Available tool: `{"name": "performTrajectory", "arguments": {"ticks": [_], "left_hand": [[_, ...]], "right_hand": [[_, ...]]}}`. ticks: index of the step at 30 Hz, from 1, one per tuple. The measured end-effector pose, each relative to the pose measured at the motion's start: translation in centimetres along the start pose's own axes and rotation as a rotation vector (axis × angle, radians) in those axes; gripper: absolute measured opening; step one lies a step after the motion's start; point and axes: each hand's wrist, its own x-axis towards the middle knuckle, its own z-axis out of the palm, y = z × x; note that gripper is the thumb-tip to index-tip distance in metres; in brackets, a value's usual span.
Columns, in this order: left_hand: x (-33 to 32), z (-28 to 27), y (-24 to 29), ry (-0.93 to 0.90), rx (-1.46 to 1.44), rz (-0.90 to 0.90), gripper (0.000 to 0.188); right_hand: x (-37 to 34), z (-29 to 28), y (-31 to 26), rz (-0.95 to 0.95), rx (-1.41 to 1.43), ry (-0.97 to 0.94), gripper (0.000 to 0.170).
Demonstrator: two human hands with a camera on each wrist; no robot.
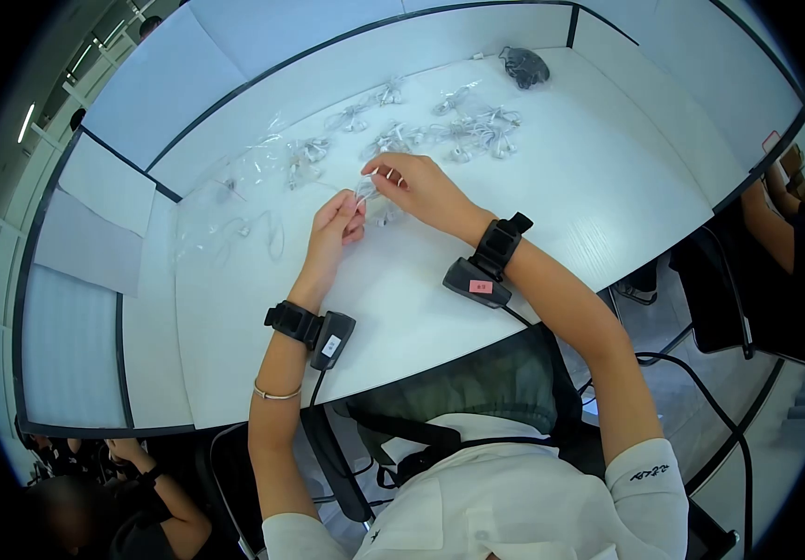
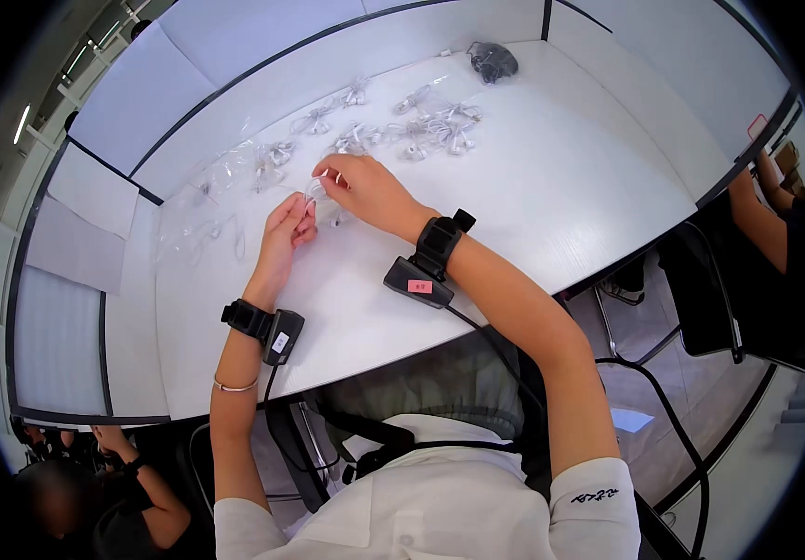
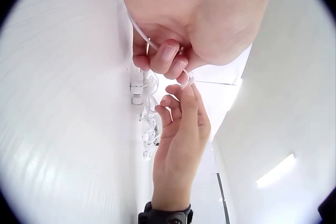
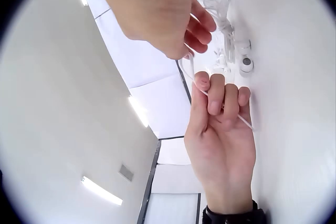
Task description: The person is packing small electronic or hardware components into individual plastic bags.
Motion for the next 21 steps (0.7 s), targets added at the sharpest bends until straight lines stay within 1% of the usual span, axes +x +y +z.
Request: {"name": "performTrajectory", "arguments": {"ticks": [1, 4, 7, 12, 14, 16, 19, 21], "left_hand": [[0.0, 0.0, 0.0, 0.007, -0.004, 0.004, 0.027], [0.1, -0.2, -0.2, -0.020, 0.004, -0.008, 0.027], [0.0, 0.1, 0.2, -0.057, 0.018, -0.014, 0.028], [0.0, -0.1, 0.3, -0.092, 0.138, -0.007, 0.032], [0.0, 0.0, 0.3, -0.093, 0.142, -0.006, 0.032], [-0.1, 0.0, 0.5, -0.117, 0.162, -0.003, 0.032], [-0.2, 0.0, 1.0, -0.149, 0.181, -0.015, 0.030], [-0.2, 0.0, 0.9, -0.134, 0.181, 0.005, 0.029]], "right_hand": [[0.0, 0.2, 0.4, -0.013, 0.034, -0.005, 0.014], [-0.3, 0.0, 0.2, 0.133, 0.208, -0.070, 0.016], [-0.2, -0.3, -0.4, 0.206, 0.258, -0.106, 0.016], [-0.1, 0.1, -0.4, 0.257, 0.346, -0.104, 0.014], [0.0, 0.1, -0.1, 0.242, 0.364, -0.117, 0.014], [0.0, 0.0, -0.3, 0.236, 0.318, -0.114, 0.015], [0.0, 0.0, -0.6, 0.138, 0.264, -0.085, 0.015], [0.0, 0.0, -0.8, 0.125, 0.240, -0.068, 0.015]]}}
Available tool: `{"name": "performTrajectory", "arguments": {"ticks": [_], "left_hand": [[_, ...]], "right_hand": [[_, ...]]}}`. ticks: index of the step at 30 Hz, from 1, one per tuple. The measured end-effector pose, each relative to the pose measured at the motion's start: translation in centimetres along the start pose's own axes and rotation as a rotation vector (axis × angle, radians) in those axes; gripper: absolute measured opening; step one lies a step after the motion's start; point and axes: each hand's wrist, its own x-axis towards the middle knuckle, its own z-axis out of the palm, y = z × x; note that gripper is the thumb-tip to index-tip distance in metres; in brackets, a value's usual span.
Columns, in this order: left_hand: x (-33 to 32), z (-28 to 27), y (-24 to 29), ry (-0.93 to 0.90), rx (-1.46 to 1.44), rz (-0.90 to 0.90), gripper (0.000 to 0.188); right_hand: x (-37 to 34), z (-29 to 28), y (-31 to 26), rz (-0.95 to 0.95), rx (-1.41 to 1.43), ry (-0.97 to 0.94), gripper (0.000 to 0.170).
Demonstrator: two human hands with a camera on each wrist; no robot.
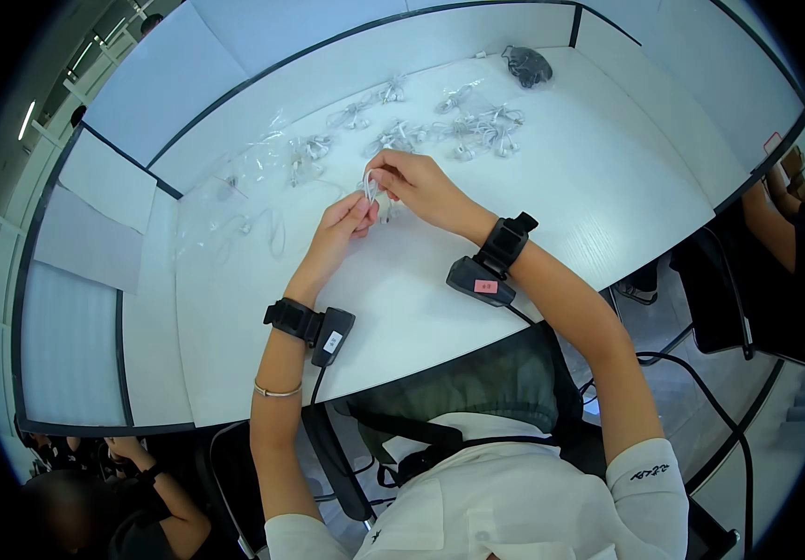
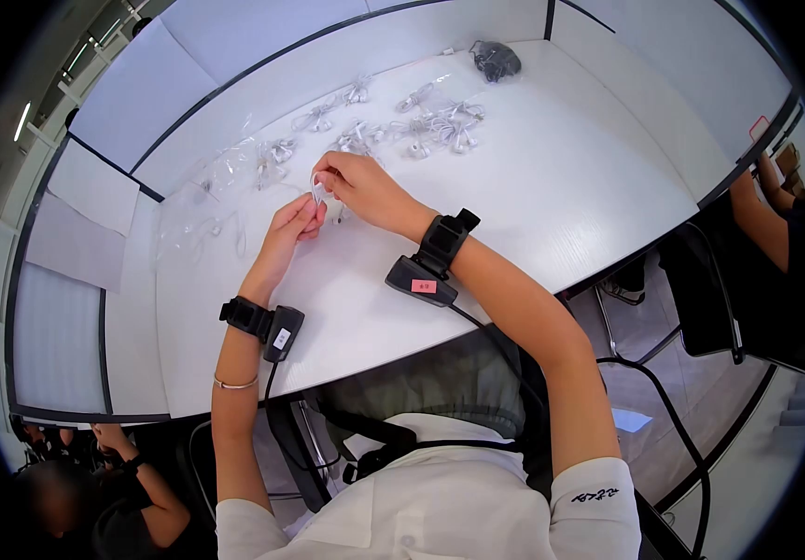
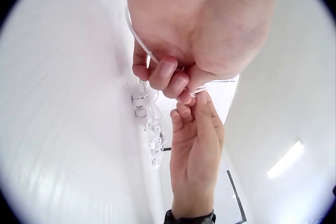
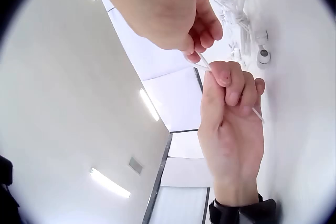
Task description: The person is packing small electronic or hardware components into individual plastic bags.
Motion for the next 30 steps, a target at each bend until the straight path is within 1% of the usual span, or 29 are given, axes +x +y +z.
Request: {"name": "performTrajectory", "arguments": {"ticks": [4, 7, 10, 13, 14, 17, 20, 23, 26, 27, 29, 30], "left_hand": [[0.2, -0.1, -0.4, 0.058, -0.092, 0.045, 0.029], [0.1, -0.3, 0.0, 0.150, -0.274, 0.109, 0.025], [0.0, -1.0, 0.1, 0.202, -0.460, 0.176, 0.019], [-0.3, -1.7, -0.2, 0.180, -0.665, 0.197, 0.013], [-0.2, -2.0, -0.5, 0.145, -0.692, 0.212, 0.010], [0.0, -1.8, -0.6, 0.082, -0.732, 0.230, 0.011], [-0.1, -0.7, 0.0, 0.128, -0.740, 0.169, 0.018], [0.0, -0.7, -0.1, 0.129, -0.697, 0.205, 0.018], [-0.1, -0.4, 0.2, 0.215, -0.613, 0.215, 0.020], [-0.1, -0.4, 0.3, 0.249, -0.567, 0.217, 0.020], [-0.1, -0.6, -0.1, 0.251, -0.578, 0.183, 0.020], [0.0, -0.7, -0.3, 0.242, -0.569, 0.186, 0.020]], "right_hand": [[-0.3, 0.4, -1.0, 0.018, 0.000, 0.097, 0.018], [-0.8, 1.0, -1.0, 0.105, 0.085, 0.084, 0.021], [-1.2, 1.7, 0.1, 0.038, -0.072, -0.083, 0.029], [-1.5, 2.6, 0.5, -0.115, -0.197, -0.193, 0.034], [-1.9, 2.8, 0.6, -0.120, -0.202, -0.184, 0.034], [-1.9, 3.5, 0.8, -0.182, -0.254, -0.186, 0.035], [-1.8, 3.8, 0.3, -0.132, -0.295, -0.177, 0.032], [-1.6, 3.8, 1.0, -0.100, -0.149, -0.183, 0.026], [-1.6, 4.2, 1.1, -0.062, 0.049, -0.159, 0.020], [-1.7, 4.1, 0.4, -0.025, 0.080, -0.136, 0.017], [-1.6, 4.4, 0.6, -0.066, 0.125, -0.089, 0.017], [-1.6, 4.4, 0.7, -0.056, 0.125, -0.097, 0.017]]}}
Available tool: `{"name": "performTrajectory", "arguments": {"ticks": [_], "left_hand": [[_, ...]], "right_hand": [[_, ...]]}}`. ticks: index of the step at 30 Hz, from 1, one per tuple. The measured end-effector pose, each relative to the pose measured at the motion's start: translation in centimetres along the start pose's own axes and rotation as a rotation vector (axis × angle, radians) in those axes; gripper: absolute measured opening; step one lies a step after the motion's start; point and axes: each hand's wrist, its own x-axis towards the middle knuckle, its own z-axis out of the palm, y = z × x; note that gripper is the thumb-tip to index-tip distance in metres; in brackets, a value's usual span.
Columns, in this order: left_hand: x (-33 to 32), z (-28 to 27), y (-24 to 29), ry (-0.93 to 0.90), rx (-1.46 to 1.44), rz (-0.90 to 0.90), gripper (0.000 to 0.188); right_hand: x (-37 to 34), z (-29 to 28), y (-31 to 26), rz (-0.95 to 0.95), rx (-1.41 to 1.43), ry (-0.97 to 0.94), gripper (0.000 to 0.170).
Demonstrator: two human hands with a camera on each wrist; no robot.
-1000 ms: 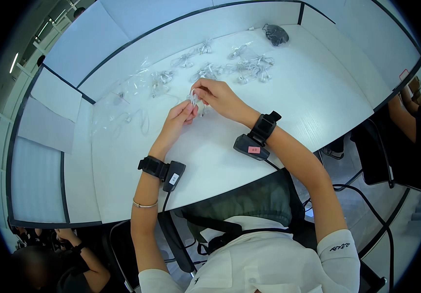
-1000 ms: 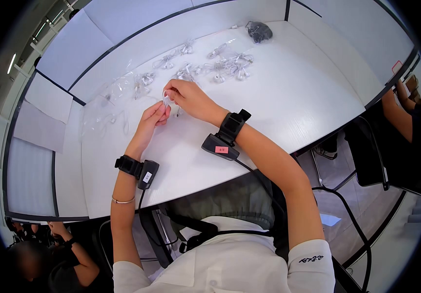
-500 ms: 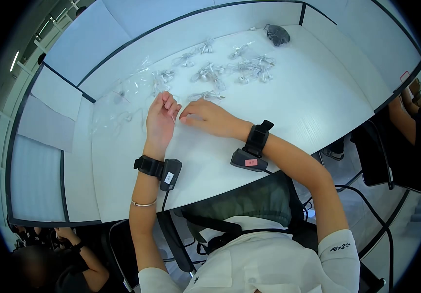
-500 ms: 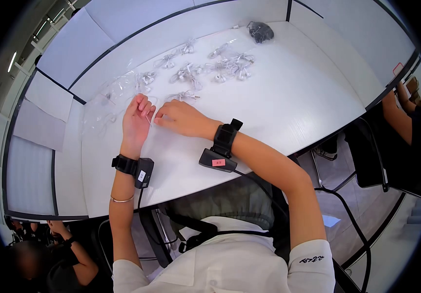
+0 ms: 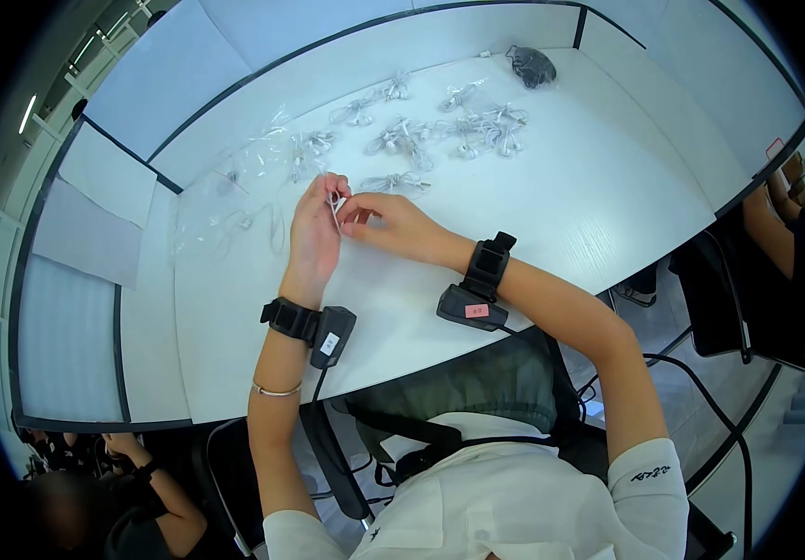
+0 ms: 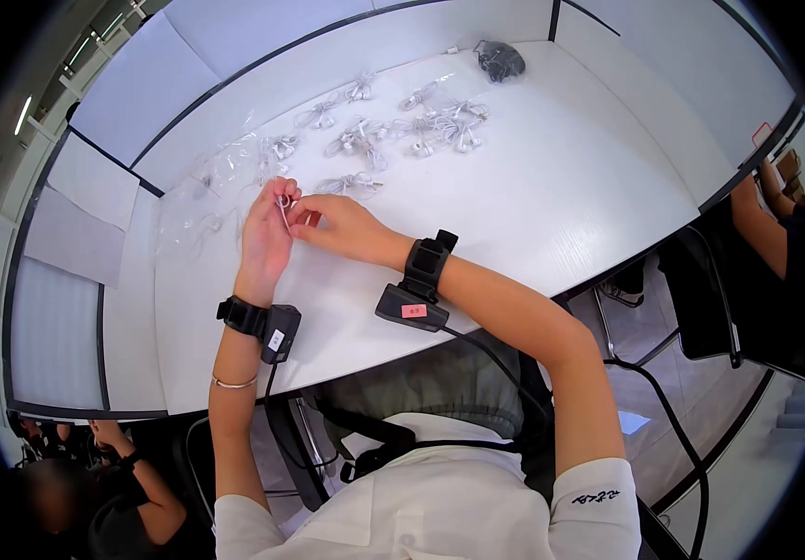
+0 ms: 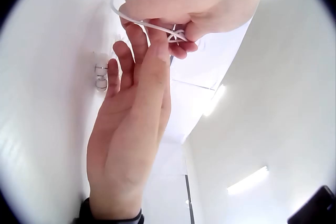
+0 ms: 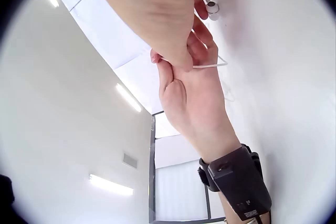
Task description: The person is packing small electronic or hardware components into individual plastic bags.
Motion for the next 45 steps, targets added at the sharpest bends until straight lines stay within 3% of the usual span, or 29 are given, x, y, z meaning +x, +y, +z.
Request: {"name": "performTrajectory", "arguments": {"ticks": [5, 8, 11, 14, 17, 20, 26, 32, 35, 41, 45], "left_hand": [[-0.2, 0.5, 0.1, -0.014, -0.009, -0.057, 0.019], [-0.2, -0.1, 0.2, 0.057, 0.051, -0.097, 0.018], [0.0, -0.6, -0.2, 0.021, 0.005, -0.003, 0.018], [-0.1, -0.2, 0.2, 0.001, -0.029, -0.007, 0.016], [-0.1, -0.5, 0.6, -0.085, -0.180, -0.024, 0.012], [0.1, -0.5, 0.7, -0.037, -0.217, 0.025, 0.010], [0.0, -0.8, 0.6, 0.021, -0.176, 0.001, 0.009], [0.1, -1.2, -0.2, -0.034, 0.028, -0.027, 0.014], [-0.1, -0.8, -0.4, 0.030, 0.141, -0.043, 0.017], [-0.6, 1.7, 0.0, 0.128, 0.284, -0.160, 0.027], [-0.5, 0.8, 0.1, 0.061, 0.379, -0.239, 0.027]], "right_hand": [[0.0, -0.3, 0.2, 0.020, 0.022, -0.049, 0.017], [-0.2, 0.1, 0.5, 0.046, 0.186, -0.045, 0.016], [-0.2, -0.5, -0.6, 0.218, 0.141, -0.092, 0.016], [-0.2, -0.6, -0.9, 0.254, 0.278, -0.040, 0.016], [-0.2, -1.2, -1.9, 0.275, 0.245, -0.056, 0.015], [-0.1, -1.6, -1.0, 0.322, 0.151, -0.089, 0.015], [0.1, -2.3, -1.8, 0.154, -0.248, 0.050, 0.015], [0.1, -2.1, -2.9, -0.041, -0.425, 0.125, 0.010], [0.1, -2.0, -2.9, -0.127, -0.469, 0.147, 0.009], [0.1, -2.4, -3.3, -0.193, -0.562, 0.102, 0.008], [0.1, -2.7, -3.1, -0.262, -0.650, 0.092, 0.006]]}}
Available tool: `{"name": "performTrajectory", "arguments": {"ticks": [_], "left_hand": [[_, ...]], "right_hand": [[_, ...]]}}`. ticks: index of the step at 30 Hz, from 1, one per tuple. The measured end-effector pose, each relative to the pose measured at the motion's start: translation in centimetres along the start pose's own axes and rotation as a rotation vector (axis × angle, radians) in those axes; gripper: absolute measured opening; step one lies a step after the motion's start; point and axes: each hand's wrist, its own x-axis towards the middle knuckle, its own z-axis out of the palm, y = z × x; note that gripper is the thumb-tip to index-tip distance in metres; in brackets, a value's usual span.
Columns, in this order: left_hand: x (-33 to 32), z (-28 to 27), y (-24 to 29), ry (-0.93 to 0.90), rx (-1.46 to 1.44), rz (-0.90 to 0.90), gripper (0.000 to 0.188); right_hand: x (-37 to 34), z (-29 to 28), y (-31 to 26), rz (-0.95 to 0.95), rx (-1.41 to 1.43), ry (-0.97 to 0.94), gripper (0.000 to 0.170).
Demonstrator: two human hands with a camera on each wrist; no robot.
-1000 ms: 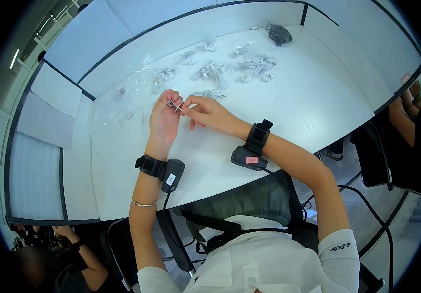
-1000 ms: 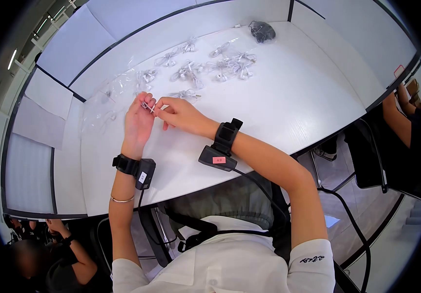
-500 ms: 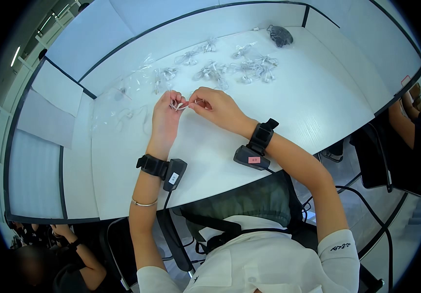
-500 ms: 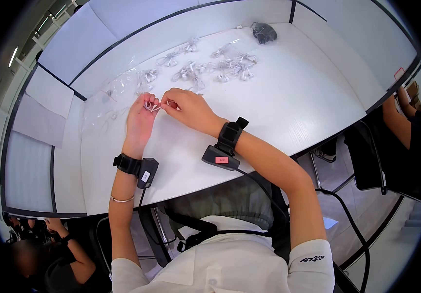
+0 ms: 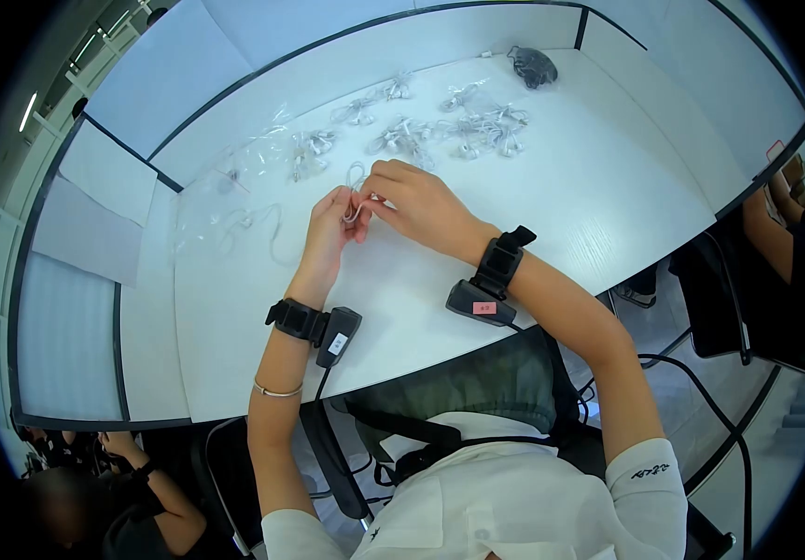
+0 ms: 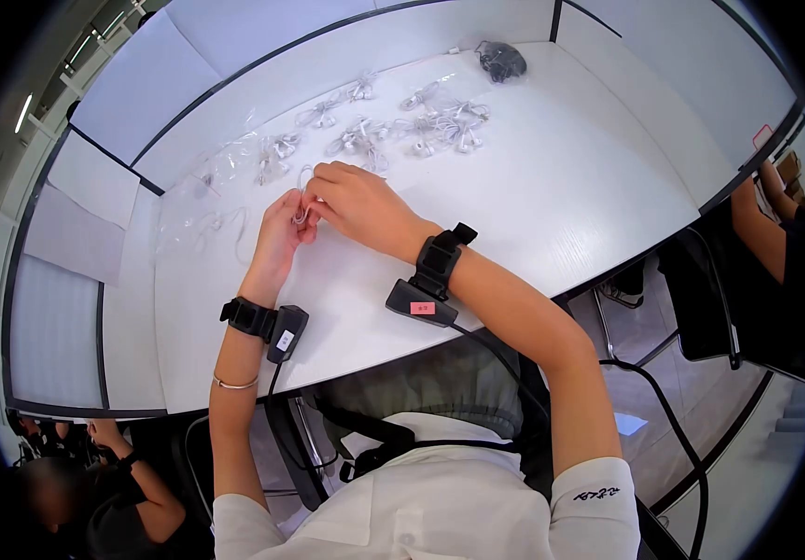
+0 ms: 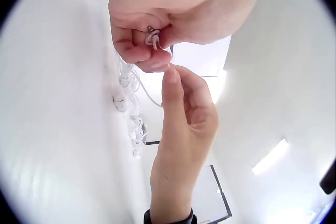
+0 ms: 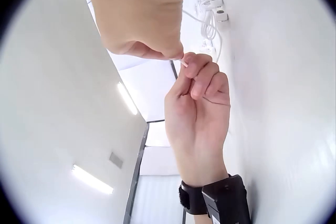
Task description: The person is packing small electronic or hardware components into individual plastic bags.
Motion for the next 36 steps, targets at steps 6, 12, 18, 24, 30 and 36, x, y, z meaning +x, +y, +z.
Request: {"name": "performTrajectory", "arguments": {"ticks": [6, 12, 18, 24, 30, 36], "left_hand": [[0.0, -0.1, 0.1, -0.038, 0.043, -0.034, 0.026], [-0.1, 0.4, 0.0, -0.066, 0.083, -0.051, 0.026], [-0.3, 0.5, 0.4, -0.091, 0.086, -0.072, 0.024], [-0.2, 0.3, 0.5, -0.091, 0.125, -0.083, 0.024], [-0.4, 0.2, 0.7, -0.143, 0.111, -0.083, 0.024], [-0.7, 0.7, 1.5, -0.175, 0.131, -0.051, 0.025]], "right_hand": [[0.0, 0.1, 0.3, -0.051, -0.069, -0.012, 0.006], [-0.1, 0.0, 0.3, -0.061, -0.093, -0.019, 0.007], [-0.1, 0.0, 0.7, -0.043, -0.116, -0.037, 0.007], [-0.2, 0.1, 0.6, 0.151, 0.097, 0.021, 0.016], [-0.1, -0.1, 0.8, 0.318, 0.347, 0.025, 0.027], [0.0, -0.2, 1.4, 0.343, 0.444, 0.057, 0.029]]}}
